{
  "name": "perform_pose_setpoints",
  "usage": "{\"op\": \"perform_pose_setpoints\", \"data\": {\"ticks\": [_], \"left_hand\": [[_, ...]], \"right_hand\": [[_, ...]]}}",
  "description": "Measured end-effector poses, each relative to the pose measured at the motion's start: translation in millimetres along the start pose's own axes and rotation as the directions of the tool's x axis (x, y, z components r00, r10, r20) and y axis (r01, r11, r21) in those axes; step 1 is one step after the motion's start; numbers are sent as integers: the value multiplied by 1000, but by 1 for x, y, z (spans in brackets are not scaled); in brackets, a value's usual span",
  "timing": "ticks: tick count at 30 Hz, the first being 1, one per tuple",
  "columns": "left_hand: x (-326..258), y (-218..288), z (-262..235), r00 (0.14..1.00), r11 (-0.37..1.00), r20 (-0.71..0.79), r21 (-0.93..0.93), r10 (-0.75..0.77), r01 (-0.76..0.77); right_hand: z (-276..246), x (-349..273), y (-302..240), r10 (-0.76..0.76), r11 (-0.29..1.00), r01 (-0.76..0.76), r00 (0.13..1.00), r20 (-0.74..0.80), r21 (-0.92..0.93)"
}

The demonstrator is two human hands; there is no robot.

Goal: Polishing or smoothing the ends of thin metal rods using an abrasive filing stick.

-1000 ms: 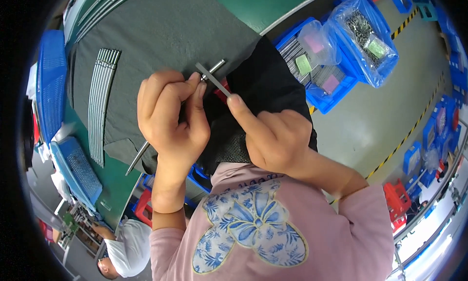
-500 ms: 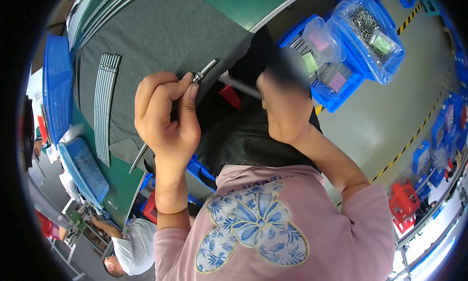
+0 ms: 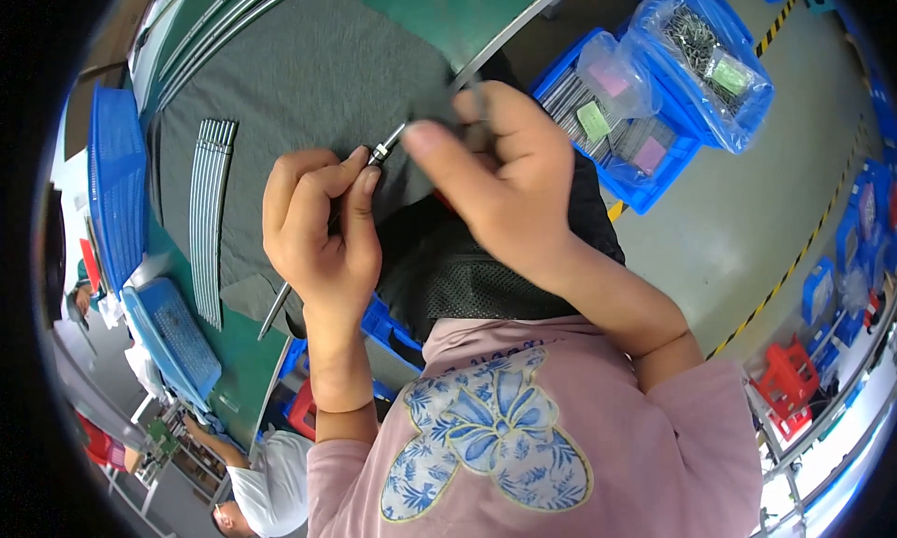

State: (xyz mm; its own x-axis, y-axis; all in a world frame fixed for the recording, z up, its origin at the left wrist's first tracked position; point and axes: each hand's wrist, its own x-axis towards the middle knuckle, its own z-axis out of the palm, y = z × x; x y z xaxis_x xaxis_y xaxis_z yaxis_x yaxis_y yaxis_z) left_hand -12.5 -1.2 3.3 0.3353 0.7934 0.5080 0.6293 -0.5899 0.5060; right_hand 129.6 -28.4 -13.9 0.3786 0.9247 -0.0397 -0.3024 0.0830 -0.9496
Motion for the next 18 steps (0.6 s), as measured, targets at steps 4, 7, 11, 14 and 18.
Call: {"op": "perform_pose_setpoints", "data": {"ticks": [4, 7, 11, 14, 18], "left_hand": [[0, -1, 4, 995, 997, -66, 27, 71, -69], [0, -2, 4, 995, 997, -57, 16, 77, -76], [0, -2, 4, 996, 997, -51, 9, 72, -72], [1, -2, 2, 998, 998, -33, 40, 46, -45], [2, 0, 0, 999, 999, -17, 22, 34, -34]], "right_hand": [[24, 12, 13, -463, 671, 462, 872, 159, -579], [18, 12, 11, -510, 586, 483, 844, 168, -651], [-4, 11, 21, -592, 548, 478, 801, 86, -686], [-21, 8, 21, -323, 765, 205, 942, -88, -611], [-27, 2, 10, -175, 929, 108, 971, -163, -353]]}}
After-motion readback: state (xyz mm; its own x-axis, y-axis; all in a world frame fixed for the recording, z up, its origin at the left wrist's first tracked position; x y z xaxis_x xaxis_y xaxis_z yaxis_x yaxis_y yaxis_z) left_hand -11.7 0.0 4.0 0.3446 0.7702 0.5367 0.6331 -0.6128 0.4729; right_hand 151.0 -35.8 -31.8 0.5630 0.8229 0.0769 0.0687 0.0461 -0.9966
